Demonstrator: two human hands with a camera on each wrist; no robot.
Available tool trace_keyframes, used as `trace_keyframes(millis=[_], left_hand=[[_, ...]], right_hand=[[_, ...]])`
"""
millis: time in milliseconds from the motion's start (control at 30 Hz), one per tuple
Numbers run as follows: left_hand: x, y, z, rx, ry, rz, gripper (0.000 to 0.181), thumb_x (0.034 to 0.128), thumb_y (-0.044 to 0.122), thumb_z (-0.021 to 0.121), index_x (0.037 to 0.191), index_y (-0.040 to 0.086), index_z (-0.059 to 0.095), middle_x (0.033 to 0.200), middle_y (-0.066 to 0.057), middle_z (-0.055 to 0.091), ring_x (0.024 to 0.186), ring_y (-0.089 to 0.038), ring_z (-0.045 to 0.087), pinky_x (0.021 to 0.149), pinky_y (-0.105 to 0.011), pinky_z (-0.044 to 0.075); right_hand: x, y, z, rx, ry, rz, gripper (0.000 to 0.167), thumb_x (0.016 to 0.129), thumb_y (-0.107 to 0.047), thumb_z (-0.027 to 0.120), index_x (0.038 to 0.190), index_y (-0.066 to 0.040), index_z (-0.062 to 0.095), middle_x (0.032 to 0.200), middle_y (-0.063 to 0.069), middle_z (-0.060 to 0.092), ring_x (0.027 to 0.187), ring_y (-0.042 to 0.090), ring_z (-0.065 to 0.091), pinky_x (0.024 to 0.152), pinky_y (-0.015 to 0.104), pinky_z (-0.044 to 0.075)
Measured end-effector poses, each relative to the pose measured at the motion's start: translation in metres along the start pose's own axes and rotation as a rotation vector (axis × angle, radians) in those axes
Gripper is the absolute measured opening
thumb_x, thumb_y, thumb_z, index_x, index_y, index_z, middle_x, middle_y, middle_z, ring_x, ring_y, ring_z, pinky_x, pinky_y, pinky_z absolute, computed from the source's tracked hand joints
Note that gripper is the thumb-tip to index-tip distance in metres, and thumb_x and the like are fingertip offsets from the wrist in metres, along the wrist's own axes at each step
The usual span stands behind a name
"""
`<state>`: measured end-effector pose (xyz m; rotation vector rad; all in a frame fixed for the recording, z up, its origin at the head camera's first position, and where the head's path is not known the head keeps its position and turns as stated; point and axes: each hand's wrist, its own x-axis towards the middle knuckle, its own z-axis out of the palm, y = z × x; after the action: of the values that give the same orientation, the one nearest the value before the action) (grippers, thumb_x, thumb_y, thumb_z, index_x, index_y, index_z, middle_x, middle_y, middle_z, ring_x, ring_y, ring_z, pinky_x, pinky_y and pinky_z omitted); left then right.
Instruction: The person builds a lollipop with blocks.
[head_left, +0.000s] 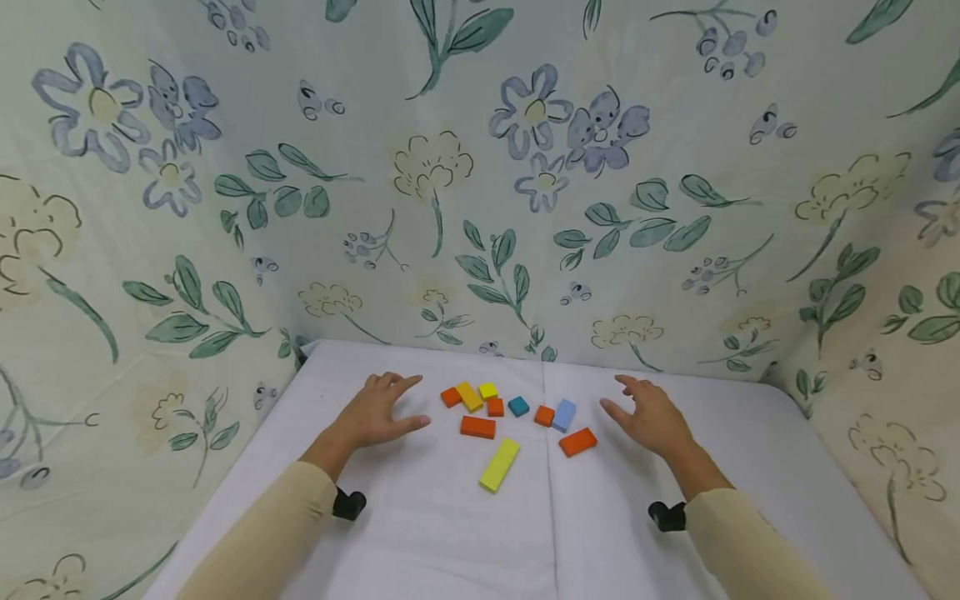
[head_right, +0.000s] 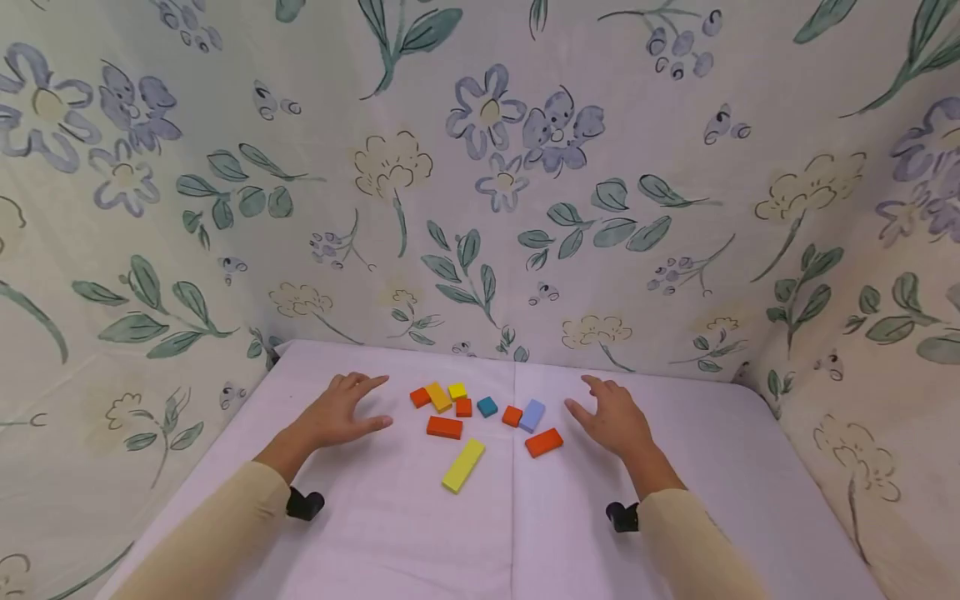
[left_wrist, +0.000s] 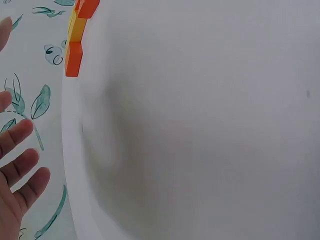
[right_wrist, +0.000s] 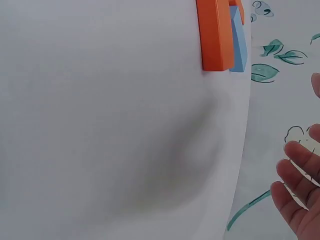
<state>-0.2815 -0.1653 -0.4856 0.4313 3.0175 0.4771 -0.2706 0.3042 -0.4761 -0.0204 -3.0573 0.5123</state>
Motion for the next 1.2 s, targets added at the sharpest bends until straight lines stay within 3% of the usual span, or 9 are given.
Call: trace_keyframes(millis=[133, 267, 467, 800, 967, 1200], left_hand=[[-0.002, 0.008, 0.006, -0.087, -0.024, -0.028, 0.078, 0.0875, 0.065, 0.067, 0.154, 0.032, 0.044, 0.148, -0.007, 0.051, 0.134, -0.031, 0.047, 0.108, -0.059, 0.045], [-0.004, 0.019, 0.014, -0.198, -0.061, -0.052, 0.07, 0.0887, 0.059, 0.07, 0.15, 0.032, 0.05, 0.134, -0.002, 0.06, 0.121, -0.026, 0.056, 0.101, -0.053, 0.051], [-0.006, 0.032, 0.024, -0.289, -0.099, -0.035, 0.063, 0.0906, 0.054, 0.071, 0.146, 0.029, 0.055, 0.121, 0.002, 0.063, 0.103, -0.02, 0.056, 0.091, -0.042, 0.054], [-0.005, 0.058, 0.041, -0.385, -0.18, 0.077, 0.056, 0.0925, 0.051, 0.07, 0.137, 0.019, 0.062, 0.107, 0.004, 0.063, 0.09, -0.016, 0.054, 0.076, -0.032, 0.049], [-0.004, 0.073, 0.053, -0.41, -0.247, 0.114, 0.047, 0.0923, 0.046, 0.073, 0.129, 0.018, 0.066, 0.097, 0.007, 0.062, 0.088, -0.014, 0.055, 0.075, -0.029, 0.049], [-0.004, 0.089, 0.063, -0.414, -0.297, 0.178, 0.043, 0.0937, 0.038, 0.073, 0.134, 0.024, 0.067, 0.09, 0.01, 0.063, 0.081, -0.009, 0.056, 0.074, -0.024, 0.048]], right_hand=[[-0.001, -0.011, 0.007, 0.034, -0.003, -0.002, 0.07, 0.097, -0.048, 0.066, 0.152, -0.01, 0.045, 0.134, 0.024, 0.059, 0.121, 0.042, 0.057, 0.096, 0.059, 0.053], [0.0, -0.023, 0.015, 0.079, -0.027, 0.001, 0.067, 0.096, -0.046, 0.067, 0.151, -0.012, 0.047, 0.131, 0.021, 0.061, 0.118, 0.039, 0.058, 0.095, 0.056, 0.054], [0.0, -0.039, 0.026, 0.151, -0.082, 0.016, 0.065, 0.096, -0.045, 0.068, 0.15, -0.016, 0.048, 0.128, 0.017, 0.062, 0.114, 0.034, 0.058, 0.089, 0.047, 0.058], [0.004, -0.062, 0.043, 0.198, -0.137, 0.017, 0.058, 0.095, -0.04, 0.071, 0.146, -0.018, 0.054, 0.119, 0.009, 0.063, 0.095, 0.023, 0.057, 0.074, 0.032, 0.055], [0.007, -0.071, 0.054, 0.199, -0.168, 0.042, 0.055, 0.094, -0.039, 0.073, 0.141, -0.017, 0.058, 0.105, 0.006, 0.062, 0.087, 0.021, 0.055, 0.068, 0.028, 0.051], [0.009, -0.074, 0.063, 0.177, -0.183, 0.04, 0.052, 0.093, -0.039, 0.074, 0.138, -0.015, 0.062, 0.095, 0.005, 0.06, 0.088, 0.021, 0.054, 0.071, 0.03, 0.049]])
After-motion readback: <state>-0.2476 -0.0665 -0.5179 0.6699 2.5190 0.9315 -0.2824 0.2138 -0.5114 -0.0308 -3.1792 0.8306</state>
